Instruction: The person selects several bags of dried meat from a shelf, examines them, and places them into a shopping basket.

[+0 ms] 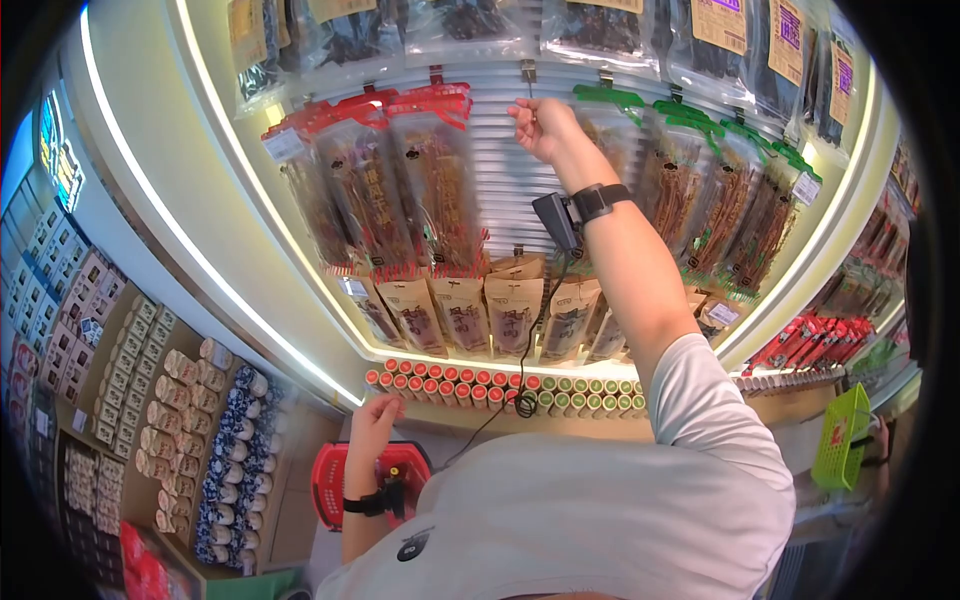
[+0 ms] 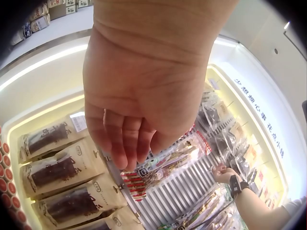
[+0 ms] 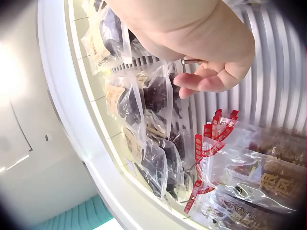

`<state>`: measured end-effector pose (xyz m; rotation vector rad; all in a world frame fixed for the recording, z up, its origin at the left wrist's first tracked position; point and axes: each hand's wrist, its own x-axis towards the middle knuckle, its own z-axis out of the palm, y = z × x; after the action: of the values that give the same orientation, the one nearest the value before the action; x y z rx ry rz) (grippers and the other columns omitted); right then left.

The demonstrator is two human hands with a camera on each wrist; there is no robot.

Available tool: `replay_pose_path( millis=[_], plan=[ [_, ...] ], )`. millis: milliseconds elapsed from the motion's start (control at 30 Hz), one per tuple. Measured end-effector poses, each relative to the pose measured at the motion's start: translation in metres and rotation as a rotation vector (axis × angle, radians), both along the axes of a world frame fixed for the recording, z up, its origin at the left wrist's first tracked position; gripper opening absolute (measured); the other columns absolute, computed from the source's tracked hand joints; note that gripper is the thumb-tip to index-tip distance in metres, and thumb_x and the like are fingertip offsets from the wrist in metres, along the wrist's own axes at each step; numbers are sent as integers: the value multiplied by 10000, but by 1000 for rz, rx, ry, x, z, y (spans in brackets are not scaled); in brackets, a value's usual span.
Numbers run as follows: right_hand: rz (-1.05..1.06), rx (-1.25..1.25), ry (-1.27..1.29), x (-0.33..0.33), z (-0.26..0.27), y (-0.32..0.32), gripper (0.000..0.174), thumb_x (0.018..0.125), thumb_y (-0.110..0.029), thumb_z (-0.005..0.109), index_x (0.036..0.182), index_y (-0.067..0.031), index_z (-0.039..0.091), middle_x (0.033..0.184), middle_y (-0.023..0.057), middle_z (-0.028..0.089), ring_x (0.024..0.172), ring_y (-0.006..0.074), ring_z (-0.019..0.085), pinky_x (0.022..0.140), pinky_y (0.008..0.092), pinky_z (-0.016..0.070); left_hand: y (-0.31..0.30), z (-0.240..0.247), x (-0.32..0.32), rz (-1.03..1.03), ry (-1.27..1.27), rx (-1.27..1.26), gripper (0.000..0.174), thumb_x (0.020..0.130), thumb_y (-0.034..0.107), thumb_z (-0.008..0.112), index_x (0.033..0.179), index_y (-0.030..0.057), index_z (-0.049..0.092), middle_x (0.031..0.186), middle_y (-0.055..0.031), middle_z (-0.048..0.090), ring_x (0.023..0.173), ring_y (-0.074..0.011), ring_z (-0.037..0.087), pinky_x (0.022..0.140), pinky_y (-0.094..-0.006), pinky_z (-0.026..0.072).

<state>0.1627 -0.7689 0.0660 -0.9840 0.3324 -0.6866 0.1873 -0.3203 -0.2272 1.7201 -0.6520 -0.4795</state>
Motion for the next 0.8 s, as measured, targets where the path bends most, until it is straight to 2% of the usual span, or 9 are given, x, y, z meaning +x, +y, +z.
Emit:
replay_pose_path(
  millis=[67,400,467,600,800],
  plan=[
    [-30,10,14,2,2,3,221,898,-63,347,1090,-16,445,860,144,641,525,99,506,544,273,459,2,-2,1,-1,4,3,172,922,109,519,965,-28,614,806,-47,641,729,-106,588,680,-238,472],
    [-46,-6,-15,8,-3,3,254,888,-51,304,1121,-7,398,873,176,644,517,117,520,521,276,469,5,-3,-4,17,3,3,177,918,103,520,970,-35,617,801,-58,643,719,-110,584,664,-237,459],
    [-75,23,17,5,3,10,224,923,-68,336,1115,-23,441,849,103,637,521,95,520,531,256,462,6,-6,-4,2,12,-8,176,917,103,522,970,-35,617,805,-62,644,720,-112,586,662,-236,461],
    [-81,14,41,4,6,12,205,917,-67,320,1070,-14,446,861,118,643,591,116,573,565,271,483,7,-10,-4,-4,50,-26,173,915,104,529,967,-35,617,814,-70,645,724,-115,593,673,-234,474],
    [-106,27,90,5,9,14,195,909,-76,319,1018,-22,471,807,98,645,574,133,581,532,273,479,-2,-2,-7,-73,17,23,173,904,100,547,996,-32,610,832,-66,650,756,-121,605,710,-248,489]
  ],
)
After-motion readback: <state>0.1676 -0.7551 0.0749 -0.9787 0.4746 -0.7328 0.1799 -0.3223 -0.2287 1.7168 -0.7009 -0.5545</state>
